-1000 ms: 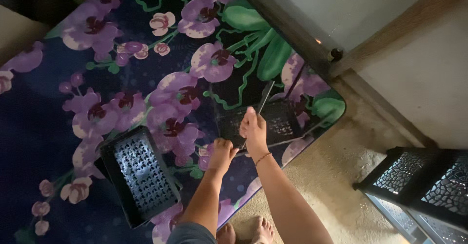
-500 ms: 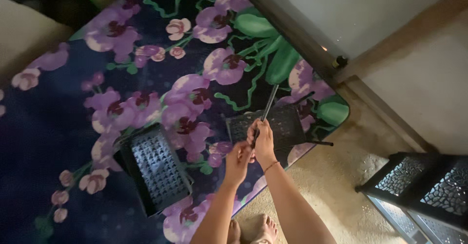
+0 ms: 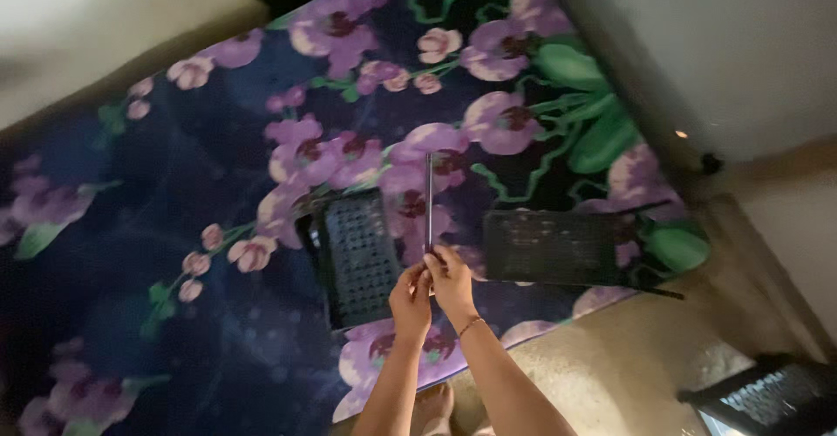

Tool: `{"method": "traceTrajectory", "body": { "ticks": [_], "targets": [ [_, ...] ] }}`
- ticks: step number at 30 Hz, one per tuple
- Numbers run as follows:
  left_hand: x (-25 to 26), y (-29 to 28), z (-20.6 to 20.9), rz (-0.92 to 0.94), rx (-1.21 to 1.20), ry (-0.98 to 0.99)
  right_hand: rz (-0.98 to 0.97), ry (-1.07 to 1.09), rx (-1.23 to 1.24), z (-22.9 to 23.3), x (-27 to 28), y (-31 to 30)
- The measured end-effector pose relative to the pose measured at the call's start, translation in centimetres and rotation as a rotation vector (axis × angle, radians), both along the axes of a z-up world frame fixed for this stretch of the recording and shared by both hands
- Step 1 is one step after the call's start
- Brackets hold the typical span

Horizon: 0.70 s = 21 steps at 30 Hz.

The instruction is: The person assembles a black plastic tray by inserting four metal rods into the corners. They repeatedly lift, flip, and adjust the tray to secure the rods, then place it on a floral-patterned surface next to another tray.

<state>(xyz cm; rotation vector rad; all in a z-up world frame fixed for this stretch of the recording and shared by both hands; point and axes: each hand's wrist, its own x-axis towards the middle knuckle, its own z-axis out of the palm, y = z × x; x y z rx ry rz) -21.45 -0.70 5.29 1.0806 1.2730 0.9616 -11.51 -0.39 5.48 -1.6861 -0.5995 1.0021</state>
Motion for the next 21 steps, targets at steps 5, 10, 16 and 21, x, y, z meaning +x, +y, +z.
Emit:
{"method": "traceTrajectory", "body": {
  "ticks": [5, 10, 16, 21],
  "targets": [
    [-5.4, -0.3, 0.0, 0.084, 0.271, 0.335, 0.113, -0.27, 0.008, -3.5, -5.2, 0.8],
    [-9.3, -1.5, -0.4, 0.06, 0.123, 0.469, 0.213, -0.245, -0.181, -6.5, -8.8, 0.7],
    [-12.0, -1.3, -4.7, 0.015, 0.1, 0.583, 0.358, -0.289, -0.225, -12.7, -11.3, 0.6],
    [-13.1, -0.1, -8.7, -0.035, 0.214, 0.69, 0.399, -0.081, -0.337, -14.9, -12.6, 1.4]
  ]
}}
